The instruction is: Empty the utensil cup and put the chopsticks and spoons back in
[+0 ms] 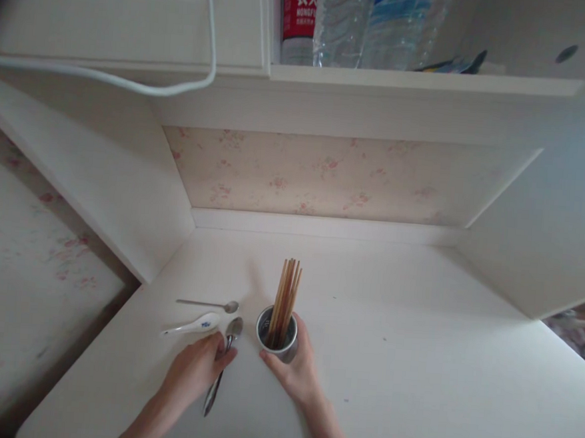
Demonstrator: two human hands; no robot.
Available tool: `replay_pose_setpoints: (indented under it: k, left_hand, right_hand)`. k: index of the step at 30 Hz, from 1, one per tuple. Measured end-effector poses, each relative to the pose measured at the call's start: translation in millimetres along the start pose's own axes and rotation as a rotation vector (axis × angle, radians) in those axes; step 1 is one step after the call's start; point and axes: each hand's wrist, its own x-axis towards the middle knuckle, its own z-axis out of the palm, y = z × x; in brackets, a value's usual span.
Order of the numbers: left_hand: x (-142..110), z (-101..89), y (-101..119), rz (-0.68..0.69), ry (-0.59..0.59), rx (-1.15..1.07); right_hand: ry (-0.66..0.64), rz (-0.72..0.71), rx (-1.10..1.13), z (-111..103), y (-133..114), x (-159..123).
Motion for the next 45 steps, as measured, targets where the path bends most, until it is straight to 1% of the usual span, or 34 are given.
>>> replay_pose_setpoints:
  k: [3,5,7,9,11,14,16,18,20,23,26,29,31,33,34,36,39,41,42,45]
  left_hand:
    - [3,5.7,5,0.026,-0.024,0.028]
    - [7,3.2,8,0.040,-0.043,0.038]
    - [10,-6.4,12,0.056,-0.030,0.007]
    - [13,-23.2,16,0.074,0.016,-0.075]
    - [15,-44.4,23,0.113,0.081,-0.219]
    - [18,-74.1,37,0.203,0.191,-0.553]
    - [21,-85.8,49,0.231,0.249,-0.768]
    - [27,-88.1,62,0.247,0.259,-0.899]
    - [33,-81.4,73,0.267,0.230,-0.934]
    - [44,-59.7,83,0.279,0.189,-0.895]
    - [50,-36.3,84,0.295,0.185,-0.851]
    - [49,-22.1,81,0.302,0.190,-0.873]
    - [45,-17.8,80,0.264,0.141,-0.955]
    - [40,-15.5,78,0.231,0.045,-1.050]
    - [36,-14.4,77,0.236,-0.005,-1.095]
    - [30,-11.7,74,0.294,-0.098,-1.194]
    - [25,-6.4,71,0.430,-0.215,-1.357]
    - [25,-2.4,70,0.471,-0.247,-1.408]
    - [26,-0.3,70,0.472,-0.245,-1.418]
    - [31,6.5,68,0.456,-0.230,-1.438]
  right_hand:
    - [0.002,-0.001,-0.003,-1,2,0]
    - [0.005,-0.016,0.013,-2,2,-1]
    - [0.008,-0.031,0.023,-3,0,-1]
    - [0.007,-0.040,0.024,-3,-3,0]
    - [0.016,-0.052,0.029,-3,-6,0]
    - [0.026,-0.065,0.034,-4,-10,1]
    - [0.018,-0.070,0.024,-5,-12,2]
    - [0.003,-0.076,0.002,-6,-15,2]
    - [-0.002,-0.084,-0.016,-7,-17,2]
    - [0.012,-0.100,-0.019,-6,-18,1]
    - [0.023,-0.116,0.008,-4,-16,2]
    - [0.028,-0.126,0.030,-3,-17,3]
    - [0.027,-0.125,0.016,-4,-19,3]
    - [0.026,-0.122,-0.001,-5,-21,2]
    - [0.029,-0.120,-0.005,-6,-22,2]
    - [0.031,-0.110,-0.003,-5,-22,1]
    - [0.019,-0.088,0.053,-2,-23,0]
    - [-0.001,-0.087,0.096,-2,-24,0]
    - [-0.013,-0.091,0.092,-3,-26,0]
    - [-0.074,-0.101,-0.038,-15,-34,-2]
